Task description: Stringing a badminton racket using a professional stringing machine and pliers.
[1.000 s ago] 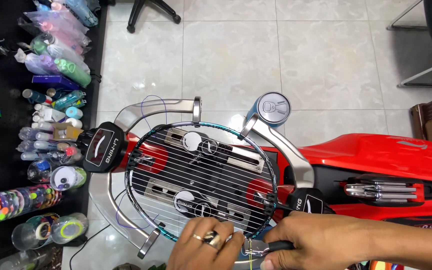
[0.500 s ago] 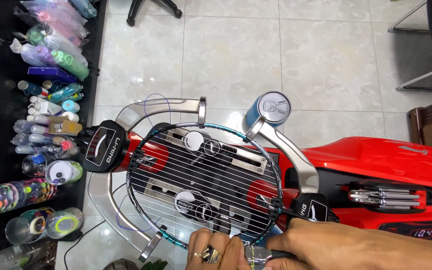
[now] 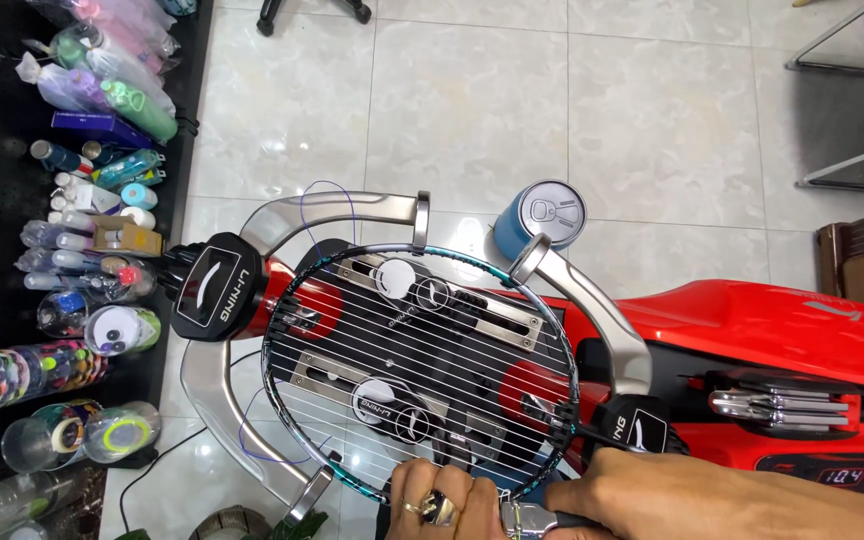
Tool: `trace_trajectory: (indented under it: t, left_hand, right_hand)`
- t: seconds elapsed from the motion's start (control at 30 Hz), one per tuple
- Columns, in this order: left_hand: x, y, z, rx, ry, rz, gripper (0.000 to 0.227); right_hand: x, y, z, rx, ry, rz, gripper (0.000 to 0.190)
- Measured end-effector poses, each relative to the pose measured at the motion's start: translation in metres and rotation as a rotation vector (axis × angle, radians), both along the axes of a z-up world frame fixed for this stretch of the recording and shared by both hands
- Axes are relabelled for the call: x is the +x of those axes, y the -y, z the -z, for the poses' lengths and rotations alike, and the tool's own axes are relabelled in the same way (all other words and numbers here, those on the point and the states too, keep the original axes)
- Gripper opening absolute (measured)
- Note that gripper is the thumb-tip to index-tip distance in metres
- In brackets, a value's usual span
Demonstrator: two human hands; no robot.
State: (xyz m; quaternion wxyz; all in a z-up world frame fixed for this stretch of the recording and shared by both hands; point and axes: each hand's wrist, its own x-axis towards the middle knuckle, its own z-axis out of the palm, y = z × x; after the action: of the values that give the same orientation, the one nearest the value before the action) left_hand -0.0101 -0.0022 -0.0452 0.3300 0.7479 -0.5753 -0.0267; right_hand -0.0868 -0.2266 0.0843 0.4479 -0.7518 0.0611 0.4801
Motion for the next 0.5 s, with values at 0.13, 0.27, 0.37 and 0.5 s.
trace_trajectory:
  t: [0.13,0.27,0.37,0.5]
  left_hand:
    - [-0.003,-0.001,0.006,0.013,-0.002,-0.011,0.016]
    - [-0.002,0.000,0.003,0.019,-0.012,0.008,0.037]
    - [-0.002,-0.002,0.004,0.005,0.003,0.013,0.028]
    - [0.000,-0.005,0.000,0.032,-0.043,0.048,0.016]
  right_hand:
    - [-0.004,0.001,0.002,0.002,0.027,-0.008,0.036]
    - [-0.006,0.000,0.004,0.007,0.077,-0.020,0.036]
    - [-0.008,0.000,0.006,0.008,0.111,-0.027,0.036]
    - [-0.013,-0.001,0.008,0.020,0.150,-0.002,0.035]
